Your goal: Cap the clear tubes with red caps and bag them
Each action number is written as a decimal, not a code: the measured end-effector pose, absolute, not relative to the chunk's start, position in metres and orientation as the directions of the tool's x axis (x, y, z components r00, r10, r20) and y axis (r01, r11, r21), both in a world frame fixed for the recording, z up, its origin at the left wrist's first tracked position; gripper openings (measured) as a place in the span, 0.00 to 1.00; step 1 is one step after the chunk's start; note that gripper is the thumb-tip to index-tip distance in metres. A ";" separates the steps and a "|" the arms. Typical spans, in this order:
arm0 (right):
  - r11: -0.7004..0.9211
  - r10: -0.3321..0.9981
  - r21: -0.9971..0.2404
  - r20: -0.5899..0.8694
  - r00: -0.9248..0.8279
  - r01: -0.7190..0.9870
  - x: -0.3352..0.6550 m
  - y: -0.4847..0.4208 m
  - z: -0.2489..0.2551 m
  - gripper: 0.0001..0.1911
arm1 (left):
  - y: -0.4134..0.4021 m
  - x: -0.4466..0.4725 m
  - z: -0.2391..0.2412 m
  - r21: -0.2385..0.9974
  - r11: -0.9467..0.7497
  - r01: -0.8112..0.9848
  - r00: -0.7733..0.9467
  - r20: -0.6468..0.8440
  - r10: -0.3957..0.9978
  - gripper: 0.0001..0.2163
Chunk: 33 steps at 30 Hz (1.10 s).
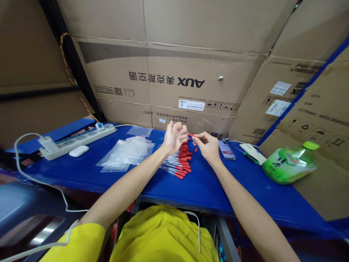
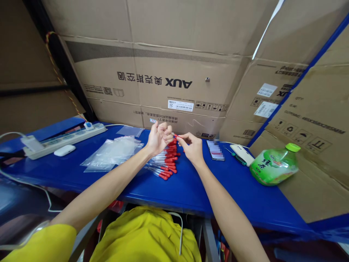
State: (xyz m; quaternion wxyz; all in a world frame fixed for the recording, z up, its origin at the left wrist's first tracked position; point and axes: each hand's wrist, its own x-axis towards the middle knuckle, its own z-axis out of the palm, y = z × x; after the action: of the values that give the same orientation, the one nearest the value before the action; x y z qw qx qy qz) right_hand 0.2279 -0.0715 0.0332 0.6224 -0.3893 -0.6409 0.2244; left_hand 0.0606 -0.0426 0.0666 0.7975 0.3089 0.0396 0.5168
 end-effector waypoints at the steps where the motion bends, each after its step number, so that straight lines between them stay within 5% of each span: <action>1: 0.595 0.779 -0.773 0.622 0.079 0.221 0.228 -0.072 0.033 0.15 | -0.043 0.061 0.067 0.530 0.281 -0.800 0.463 0.249 0.850 0.21; 33: 0.613 0.748 -0.742 0.656 0.105 0.271 0.229 -0.070 0.032 0.15 | -0.044 0.061 0.064 0.511 0.328 -0.795 0.498 0.241 0.833 0.19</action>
State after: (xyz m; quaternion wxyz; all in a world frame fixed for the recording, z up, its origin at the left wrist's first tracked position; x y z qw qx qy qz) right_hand 0.2286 -0.0700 0.0322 0.6283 -0.3969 -0.6416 0.1898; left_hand 0.0609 -0.0441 0.0643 0.8141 0.2938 0.0326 0.4999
